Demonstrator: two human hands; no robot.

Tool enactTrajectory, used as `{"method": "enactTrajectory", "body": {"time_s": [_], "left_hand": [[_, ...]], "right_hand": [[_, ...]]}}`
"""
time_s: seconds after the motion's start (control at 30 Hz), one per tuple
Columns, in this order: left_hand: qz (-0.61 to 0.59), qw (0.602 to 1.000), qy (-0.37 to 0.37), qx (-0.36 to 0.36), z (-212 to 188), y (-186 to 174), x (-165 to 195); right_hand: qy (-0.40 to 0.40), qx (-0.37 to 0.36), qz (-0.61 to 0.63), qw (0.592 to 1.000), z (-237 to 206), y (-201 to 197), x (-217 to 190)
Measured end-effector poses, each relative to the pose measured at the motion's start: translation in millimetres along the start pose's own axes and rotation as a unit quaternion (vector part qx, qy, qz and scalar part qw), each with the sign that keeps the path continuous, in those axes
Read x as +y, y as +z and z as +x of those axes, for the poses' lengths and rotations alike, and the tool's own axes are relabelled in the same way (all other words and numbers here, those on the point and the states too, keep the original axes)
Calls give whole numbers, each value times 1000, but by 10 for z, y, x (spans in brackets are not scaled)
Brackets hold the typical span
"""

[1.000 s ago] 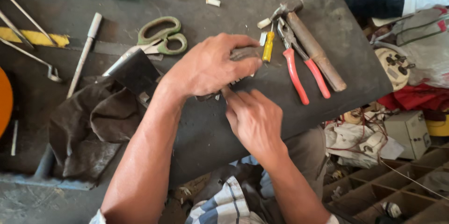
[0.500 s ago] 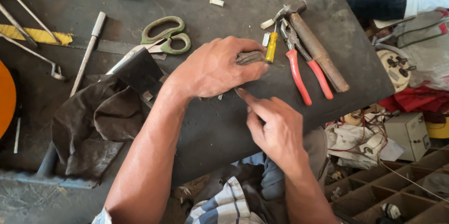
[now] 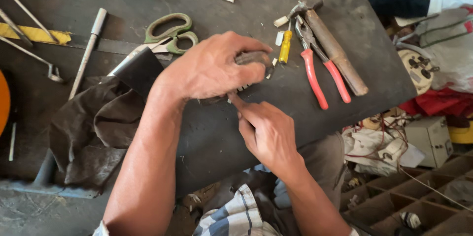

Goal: The person inserts small white rectangular pieces into slots on a circular metal stator using fingers, a hammer, and a screwdriver. They repeatedly tap the pieces into place and adjust them while working at a cluttered workbench.

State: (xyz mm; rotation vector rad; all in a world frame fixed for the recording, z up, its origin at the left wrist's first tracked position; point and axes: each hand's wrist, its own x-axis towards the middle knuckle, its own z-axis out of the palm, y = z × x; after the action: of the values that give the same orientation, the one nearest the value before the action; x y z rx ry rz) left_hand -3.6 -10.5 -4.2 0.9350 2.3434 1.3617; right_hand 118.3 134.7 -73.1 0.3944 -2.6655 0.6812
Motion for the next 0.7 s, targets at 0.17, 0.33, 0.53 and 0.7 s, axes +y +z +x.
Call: {"method": "enactTrajectory", "body": {"time_s": [0.17,0.33,0.53,0.7], "left_hand": [[-10,998,-60,-13,14,8,2],[-4,1000,-6,1,34,44,-41],[-7,1000,25,16,45,42,-32],[45,997,-68,-16,41,76,46]], "right_hand": [[1,12,-42,999,44,36,-11],[0,0,-59,998,42,-33,-54],[20,7,-55,998,97,26,-35],[-10,15,-53,998,19,19,-7]]}}
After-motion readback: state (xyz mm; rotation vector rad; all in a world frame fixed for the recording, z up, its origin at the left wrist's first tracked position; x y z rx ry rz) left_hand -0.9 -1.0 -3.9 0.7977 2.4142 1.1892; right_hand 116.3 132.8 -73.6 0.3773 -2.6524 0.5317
